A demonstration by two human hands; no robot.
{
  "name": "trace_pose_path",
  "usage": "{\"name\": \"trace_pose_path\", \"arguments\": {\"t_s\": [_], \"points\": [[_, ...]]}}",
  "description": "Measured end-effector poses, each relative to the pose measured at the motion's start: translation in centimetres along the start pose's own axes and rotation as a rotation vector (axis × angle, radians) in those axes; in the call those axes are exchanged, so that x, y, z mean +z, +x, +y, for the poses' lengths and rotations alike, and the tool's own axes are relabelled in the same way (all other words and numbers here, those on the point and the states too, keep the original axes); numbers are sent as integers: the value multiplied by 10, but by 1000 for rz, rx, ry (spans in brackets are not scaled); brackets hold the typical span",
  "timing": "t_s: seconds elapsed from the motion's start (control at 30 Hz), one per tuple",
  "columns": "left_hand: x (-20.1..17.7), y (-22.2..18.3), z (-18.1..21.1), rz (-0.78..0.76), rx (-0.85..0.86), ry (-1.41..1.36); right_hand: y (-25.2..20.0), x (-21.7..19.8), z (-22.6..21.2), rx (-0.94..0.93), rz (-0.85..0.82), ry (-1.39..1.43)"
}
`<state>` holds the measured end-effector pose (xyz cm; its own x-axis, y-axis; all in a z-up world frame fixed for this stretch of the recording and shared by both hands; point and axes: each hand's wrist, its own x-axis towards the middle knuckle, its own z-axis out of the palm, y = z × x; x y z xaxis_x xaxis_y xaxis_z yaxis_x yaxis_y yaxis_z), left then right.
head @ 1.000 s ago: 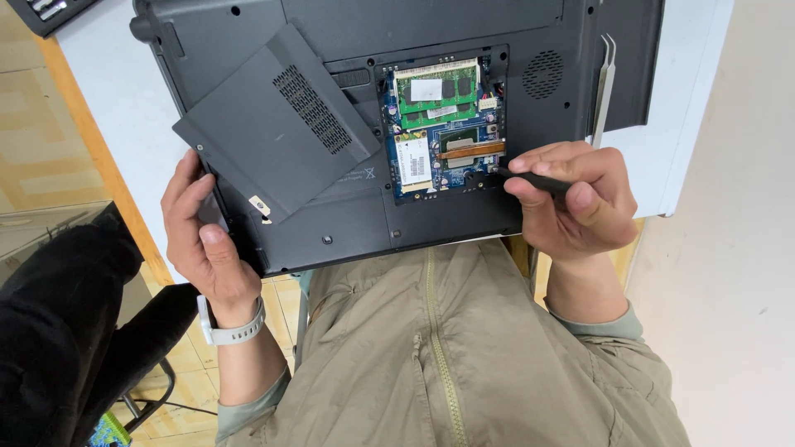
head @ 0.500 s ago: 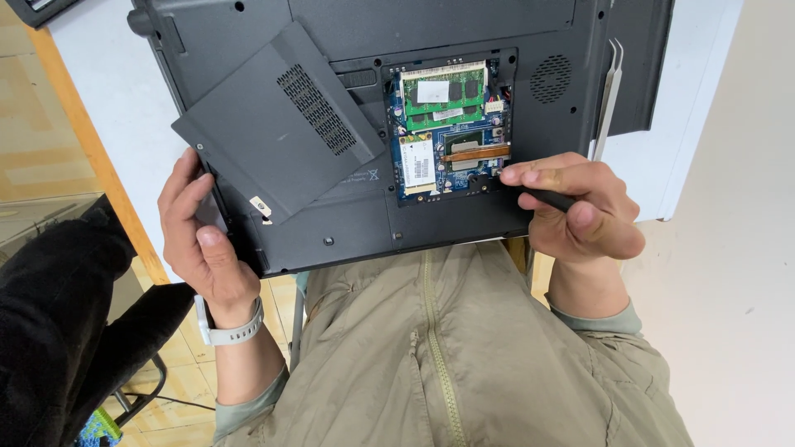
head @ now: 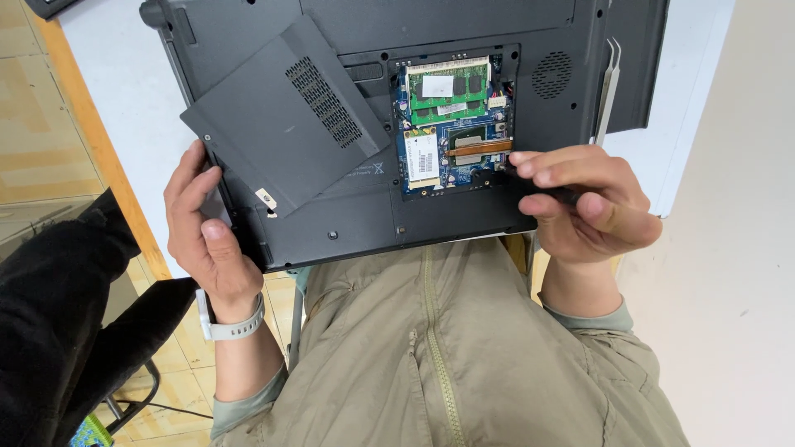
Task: Using tweezers and a small tool to manipulate and clean internal laptop components on a workbench.
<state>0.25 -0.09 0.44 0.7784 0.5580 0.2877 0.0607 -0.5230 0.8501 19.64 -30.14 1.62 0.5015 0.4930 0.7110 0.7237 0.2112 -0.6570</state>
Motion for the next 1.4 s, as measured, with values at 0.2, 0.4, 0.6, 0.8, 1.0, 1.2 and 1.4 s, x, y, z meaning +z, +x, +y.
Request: {"name": "trace_pose_path", "arguments": {"t_s": [0.2,0.4,0.6,0.8,1.0,1.2,1.4], "points": [[0,0,-1,-6,10,19,-3,22,-7,3,33,75],[0,0,0,1,-10,14,4,14,1,11,-21,76],[0,1,1,4,-22,17,-1,5,-1,115,16,183],[0,2,4,-1,-27,46,0,11,2,57,25,-99],[0,0,1,7,-6,51,-55,-14,19,335,44,300],[1,-1,0,13,-20,51,-3,10,1,71,-24,51],[1,-1,0,14,-12,54,6,4,3,-30,-109,23]]}}
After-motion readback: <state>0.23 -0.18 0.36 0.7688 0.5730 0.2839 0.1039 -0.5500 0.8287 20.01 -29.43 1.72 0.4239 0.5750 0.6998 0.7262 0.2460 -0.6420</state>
